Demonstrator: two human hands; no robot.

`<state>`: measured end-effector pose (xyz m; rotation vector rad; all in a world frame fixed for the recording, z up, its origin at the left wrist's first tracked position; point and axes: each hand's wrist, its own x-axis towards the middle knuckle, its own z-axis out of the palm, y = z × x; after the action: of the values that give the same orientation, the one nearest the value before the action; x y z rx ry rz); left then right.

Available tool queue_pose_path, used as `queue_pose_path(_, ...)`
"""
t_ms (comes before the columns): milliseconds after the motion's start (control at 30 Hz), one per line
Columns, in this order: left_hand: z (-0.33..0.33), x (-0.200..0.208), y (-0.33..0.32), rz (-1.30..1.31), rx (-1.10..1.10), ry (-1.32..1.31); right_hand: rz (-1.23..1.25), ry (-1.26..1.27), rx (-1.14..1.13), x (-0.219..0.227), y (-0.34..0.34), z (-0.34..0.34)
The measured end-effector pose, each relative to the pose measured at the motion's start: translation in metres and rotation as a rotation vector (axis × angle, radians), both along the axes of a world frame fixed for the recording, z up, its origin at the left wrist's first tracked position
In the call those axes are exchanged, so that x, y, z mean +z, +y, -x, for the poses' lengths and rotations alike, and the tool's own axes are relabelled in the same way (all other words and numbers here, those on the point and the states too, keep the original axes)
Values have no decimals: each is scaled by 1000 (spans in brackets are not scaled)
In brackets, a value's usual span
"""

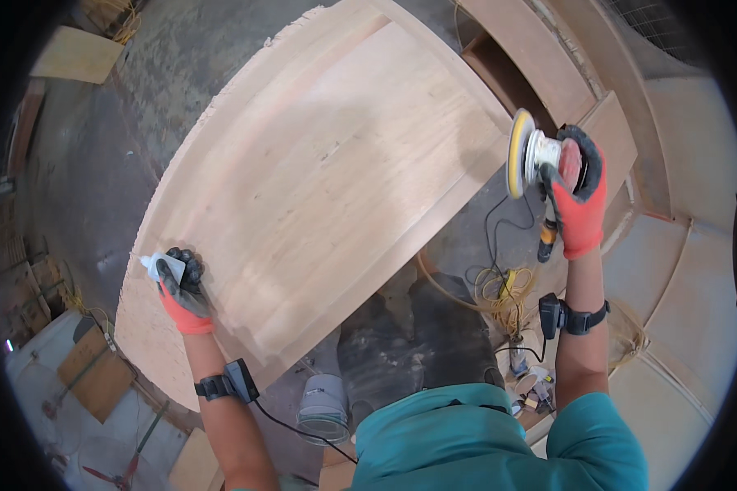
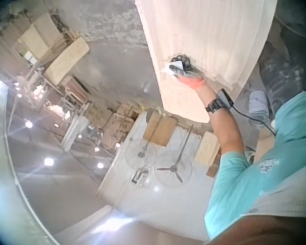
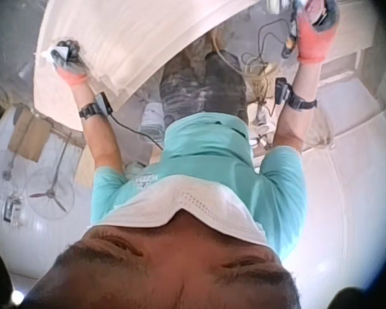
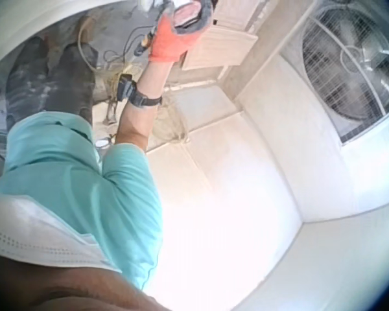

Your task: The person sands a large wooden board using a handheld orbital sander. They apply a liquid from a white bottle to the surface while sanding, then flip the board to work on the other side. The person continues sanding the second side of the board.

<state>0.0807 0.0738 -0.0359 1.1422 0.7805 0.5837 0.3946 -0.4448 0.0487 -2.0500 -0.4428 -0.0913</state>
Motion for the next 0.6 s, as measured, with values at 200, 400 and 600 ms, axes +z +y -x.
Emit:
queue_pose_path(200, -1, 6, -2, -12, 72, 95, 163, -59, 160, -25, -30, 5)
queue_pose_path(400, -3, 9, 4, 58, 44, 75, 238, -40, 341, -26, -25, 15)
queue_pose_path(600, -45, 33, -73, -73, 112, 237, 215, 22, 485, -28, -24, 42)
